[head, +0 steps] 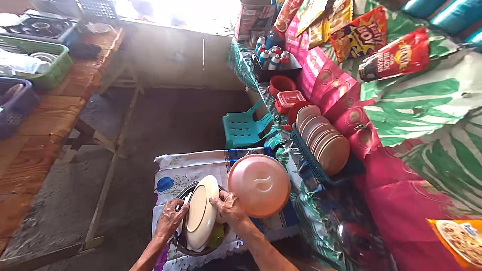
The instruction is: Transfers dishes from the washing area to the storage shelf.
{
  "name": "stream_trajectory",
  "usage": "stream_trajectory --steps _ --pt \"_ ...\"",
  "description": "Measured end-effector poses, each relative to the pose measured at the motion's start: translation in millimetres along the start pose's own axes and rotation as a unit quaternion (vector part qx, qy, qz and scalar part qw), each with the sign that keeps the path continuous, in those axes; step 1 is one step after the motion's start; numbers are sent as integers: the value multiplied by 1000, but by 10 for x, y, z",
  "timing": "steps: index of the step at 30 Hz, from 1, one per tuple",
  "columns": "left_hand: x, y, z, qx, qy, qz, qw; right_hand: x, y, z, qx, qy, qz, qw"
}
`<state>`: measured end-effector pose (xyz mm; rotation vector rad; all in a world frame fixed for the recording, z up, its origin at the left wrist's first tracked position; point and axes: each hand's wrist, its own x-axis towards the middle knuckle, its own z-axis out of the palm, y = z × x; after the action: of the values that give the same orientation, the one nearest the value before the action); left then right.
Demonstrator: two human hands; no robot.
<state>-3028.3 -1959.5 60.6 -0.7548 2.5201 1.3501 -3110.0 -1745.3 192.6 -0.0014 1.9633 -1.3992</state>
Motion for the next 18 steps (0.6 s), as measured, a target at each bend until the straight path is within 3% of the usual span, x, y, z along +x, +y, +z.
stream_trajectory --steps 2,4,7,10,13,15,17,18 --pt "15 27 9 16 -12 11 1000 -224 -276 -351 -25 -13 -30 999" --pt "34 29 58 34 -13 21 999 -510 -497 -827 -85 1 -116 990" --pt "58 33 105 26 -12 11 1000 -982 -805 -1765 -234 36 -247 940" --pt "76 45 105 25 -12 8 1000 -1385 -1104 -2711 -471 100 -175 859" --pt "84 39 129 15 -6 5 1000 -1396 -1150 -3467 -576 152 -52 801" --pt "82 52 151 7 0 1 1000 -1237 -1098 -3912 -619 133 48 772" --pt "83 32 163 3 10 1 1000 -1107 -934 -4259 -673 128 54 727" --pt "80 23 171 0 13 0 1000 -1158 -884 -4268 -687 145 10 712"
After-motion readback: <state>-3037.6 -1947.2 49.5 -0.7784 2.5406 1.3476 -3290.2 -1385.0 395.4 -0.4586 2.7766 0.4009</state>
